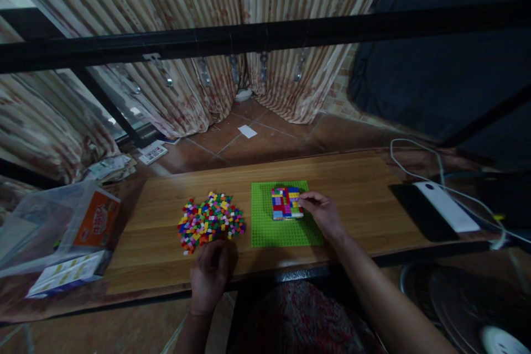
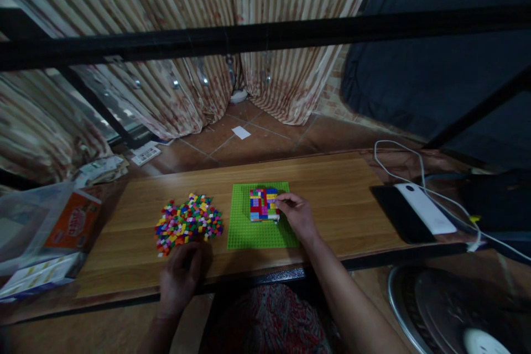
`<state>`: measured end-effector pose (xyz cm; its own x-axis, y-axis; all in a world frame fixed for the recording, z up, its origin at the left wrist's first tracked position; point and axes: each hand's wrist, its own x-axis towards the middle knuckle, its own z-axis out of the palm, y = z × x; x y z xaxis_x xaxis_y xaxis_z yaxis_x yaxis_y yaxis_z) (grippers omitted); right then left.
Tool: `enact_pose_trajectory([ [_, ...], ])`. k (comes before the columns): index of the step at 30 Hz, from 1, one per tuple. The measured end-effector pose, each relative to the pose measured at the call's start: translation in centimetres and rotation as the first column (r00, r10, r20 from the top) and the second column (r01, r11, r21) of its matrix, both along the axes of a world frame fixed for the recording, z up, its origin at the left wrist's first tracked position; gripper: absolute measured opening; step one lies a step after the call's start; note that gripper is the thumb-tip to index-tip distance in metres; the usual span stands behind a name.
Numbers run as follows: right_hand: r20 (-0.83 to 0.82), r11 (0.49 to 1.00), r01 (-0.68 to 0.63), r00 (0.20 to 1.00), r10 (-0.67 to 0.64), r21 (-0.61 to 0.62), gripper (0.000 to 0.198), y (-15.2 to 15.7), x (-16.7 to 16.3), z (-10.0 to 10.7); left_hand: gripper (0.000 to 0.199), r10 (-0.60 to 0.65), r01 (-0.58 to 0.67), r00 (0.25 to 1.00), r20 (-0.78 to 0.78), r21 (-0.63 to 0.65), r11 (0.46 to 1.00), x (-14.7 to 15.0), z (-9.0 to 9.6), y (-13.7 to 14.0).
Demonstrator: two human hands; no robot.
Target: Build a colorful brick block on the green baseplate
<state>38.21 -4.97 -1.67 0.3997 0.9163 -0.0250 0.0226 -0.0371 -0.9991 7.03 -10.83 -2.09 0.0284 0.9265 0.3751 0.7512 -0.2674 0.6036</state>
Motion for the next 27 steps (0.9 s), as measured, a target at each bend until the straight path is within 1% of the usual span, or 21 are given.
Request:
enact_pose_trajectory([
  [4,-0.181,0.998,0.015,0.983,-0.026,-0.065,0.035,0.17,-0.56,0.37,0.012,0.002,-0.002,1.000,0.005,0.001,1.000,0.04,-0.01,0.05],
  [6,-0.222,0.996,0.017,0.974,-0.037,-0.092,0.035,0.25,-0.70,0.45,0.012,-0.001,0.001,1.000,0.015,-0.005,1.000,0.09,0.04,0.03],
  [12,-0.242,0.993,0.021,0.969,-0.047,-0.112,0.032,0.53,-0.63,0.24,0.012,0.003,-0.002,1.000,0.026,-0.026,1.000,0.16,0.06,-0.04],
  [23,-0.289,0.984,0.000,0.956,-0.052,-0.179,0.034,0.82,-0.75,0.65,0.014,0.016,-0.016,1.000,0.018,-0.029,0.999,0.06,-0.41,-0.03],
  [25,-0.299,0.985,-0.020,0.954,-0.034,-0.174,0.036,0.70,-0.58,0.66,0.014,0.015,-0.015,1.000,0.013,-0.020,1.000,-0.02,-0.47,0.03],
  [27,-0.301,0.987,-0.075,0.953,0.028,-0.145,0.037,0.49,-0.20,0.73,0.014,0.014,-0.014,1.000,0.010,-0.011,1.000,-0.07,-0.45,0.08],
])
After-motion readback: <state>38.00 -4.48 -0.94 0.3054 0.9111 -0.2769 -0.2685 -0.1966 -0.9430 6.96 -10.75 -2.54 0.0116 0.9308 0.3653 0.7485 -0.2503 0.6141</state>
